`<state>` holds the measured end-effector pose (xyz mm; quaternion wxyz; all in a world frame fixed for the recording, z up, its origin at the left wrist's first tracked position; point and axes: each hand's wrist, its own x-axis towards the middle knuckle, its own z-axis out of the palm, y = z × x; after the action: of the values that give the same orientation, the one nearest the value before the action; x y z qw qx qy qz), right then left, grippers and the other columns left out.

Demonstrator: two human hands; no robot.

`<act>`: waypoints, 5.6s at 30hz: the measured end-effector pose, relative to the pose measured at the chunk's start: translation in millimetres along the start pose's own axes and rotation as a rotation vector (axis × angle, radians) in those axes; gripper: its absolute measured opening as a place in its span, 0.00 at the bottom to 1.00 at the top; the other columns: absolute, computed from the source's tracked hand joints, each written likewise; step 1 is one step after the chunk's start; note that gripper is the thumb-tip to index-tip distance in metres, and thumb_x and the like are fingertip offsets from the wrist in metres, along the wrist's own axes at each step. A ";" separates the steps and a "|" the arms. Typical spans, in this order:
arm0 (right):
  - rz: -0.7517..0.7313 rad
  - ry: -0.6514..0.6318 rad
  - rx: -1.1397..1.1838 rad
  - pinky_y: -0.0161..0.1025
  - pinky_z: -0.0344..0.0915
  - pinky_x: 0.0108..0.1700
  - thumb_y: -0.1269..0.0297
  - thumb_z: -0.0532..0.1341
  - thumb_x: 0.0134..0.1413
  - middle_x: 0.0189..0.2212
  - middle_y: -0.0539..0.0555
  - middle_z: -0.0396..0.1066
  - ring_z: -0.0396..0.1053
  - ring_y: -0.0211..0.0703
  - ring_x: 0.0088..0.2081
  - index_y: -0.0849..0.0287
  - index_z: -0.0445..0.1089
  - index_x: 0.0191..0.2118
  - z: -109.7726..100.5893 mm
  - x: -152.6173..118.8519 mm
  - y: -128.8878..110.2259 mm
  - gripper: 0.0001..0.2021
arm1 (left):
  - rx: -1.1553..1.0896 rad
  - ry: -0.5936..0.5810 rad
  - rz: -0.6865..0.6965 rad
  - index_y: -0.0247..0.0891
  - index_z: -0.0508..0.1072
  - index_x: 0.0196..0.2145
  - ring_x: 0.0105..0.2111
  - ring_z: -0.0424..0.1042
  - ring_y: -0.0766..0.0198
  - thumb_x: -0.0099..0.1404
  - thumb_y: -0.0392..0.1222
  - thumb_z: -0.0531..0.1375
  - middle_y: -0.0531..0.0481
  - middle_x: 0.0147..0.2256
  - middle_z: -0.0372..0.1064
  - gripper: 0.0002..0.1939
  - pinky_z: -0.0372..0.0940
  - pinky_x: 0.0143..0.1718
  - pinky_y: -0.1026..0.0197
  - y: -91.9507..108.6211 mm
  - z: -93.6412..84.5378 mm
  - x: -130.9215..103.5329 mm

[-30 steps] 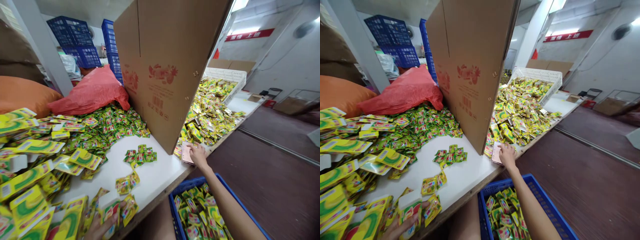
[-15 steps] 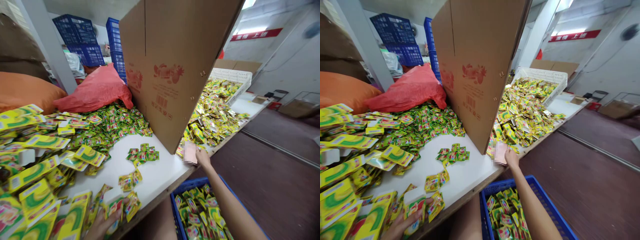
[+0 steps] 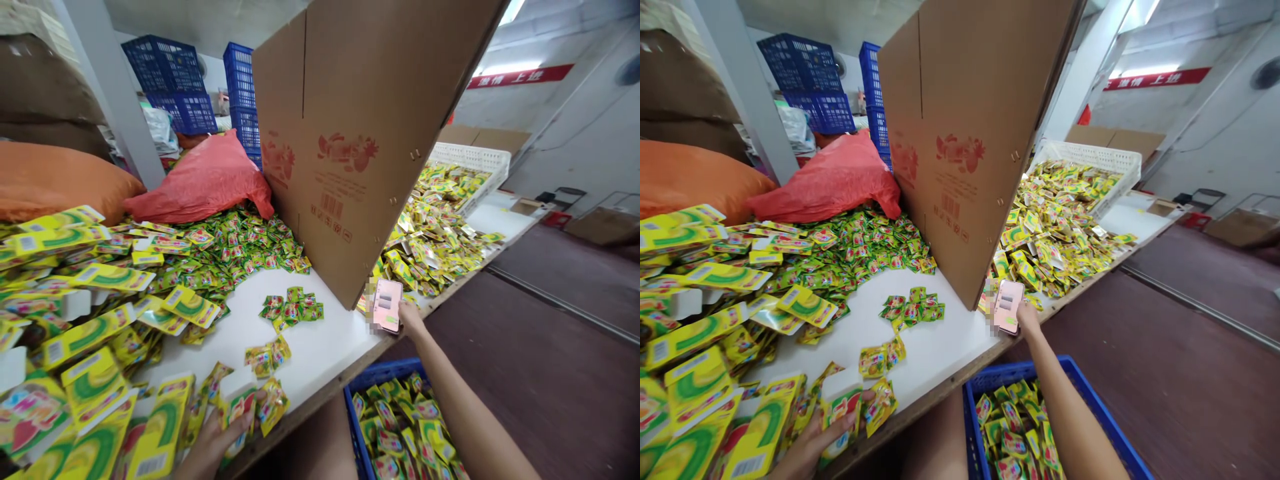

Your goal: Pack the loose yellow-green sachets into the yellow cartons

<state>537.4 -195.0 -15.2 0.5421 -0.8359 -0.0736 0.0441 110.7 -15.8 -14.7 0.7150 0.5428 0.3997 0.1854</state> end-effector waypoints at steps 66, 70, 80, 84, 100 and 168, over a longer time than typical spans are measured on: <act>0.219 -0.357 0.893 0.54 0.47 0.59 0.70 0.69 0.34 0.41 0.56 0.74 0.68 0.50 0.48 0.50 0.56 0.56 41.5 -171.2 1.1 0.39 | 0.037 -0.217 0.053 0.35 0.74 0.45 0.54 0.62 0.48 0.50 0.51 0.65 0.42 0.51 0.67 0.26 0.51 0.58 0.50 0.9 -9.3 1.7; 0.235 -0.356 0.885 0.52 0.48 0.59 0.70 0.69 0.34 0.41 0.56 0.74 0.68 0.50 0.48 0.52 0.58 0.55 40.9 -170.2 3.2 0.37 | 0.061 -0.233 0.065 0.36 0.73 0.46 0.54 0.62 0.49 0.52 0.50 0.63 0.43 0.51 0.67 0.24 0.50 0.58 0.51 -0.7 -10.7 2.3; 0.260 -0.341 0.888 0.49 0.50 0.59 0.71 0.69 0.34 0.41 0.54 0.74 0.69 0.47 0.47 0.50 0.58 0.55 41.1 -169.0 5.7 0.38 | -0.004 -0.226 0.031 0.33 0.72 0.45 0.50 0.66 0.49 0.49 0.51 0.65 0.41 0.48 0.70 0.28 0.57 0.54 0.53 8.1 -5.9 -3.4; 0.274 -0.335 0.893 0.49 0.51 0.58 0.71 0.69 0.34 0.41 0.53 0.74 0.69 0.47 0.47 0.49 0.58 0.55 41.2 -169.1 4.2 0.38 | -0.037 -0.225 0.035 0.32 0.72 0.46 0.49 0.66 0.49 0.48 0.52 0.65 0.40 0.48 0.70 0.29 0.58 0.53 0.52 5.6 -4.9 -1.5; 0.260 -0.315 0.869 0.53 0.48 0.59 0.71 0.69 0.34 0.41 0.53 0.74 0.69 0.50 0.47 0.50 0.60 0.54 42.6 -170.5 0.4 0.36 | -0.011 -0.241 0.036 0.33 0.71 0.47 0.50 0.66 0.48 0.50 0.51 0.65 0.41 0.48 0.70 0.29 0.58 0.54 0.52 11.6 -5.5 -4.1; 0.198 -0.460 1.238 0.64 0.50 0.57 0.69 0.57 0.47 0.56 0.52 0.61 0.62 0.56 0.54 0.48 0.59 0.55 29.7 -168.8 -11.4 0.27 | 0.154 -0.175 0.040 0.35 0.72 0.46 0.56 0.58 0.49 0.52 0.52 0.63 0.43 0.51 0.67 0.26 0.47 0.60 0.51 -2.9 -10.8 5.0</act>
<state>365.6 -192.6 -18.0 0.8856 -0.3427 -0.0714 0.3052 104.9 -6.6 -20.2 0.6993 0.6182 0.3381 0.1202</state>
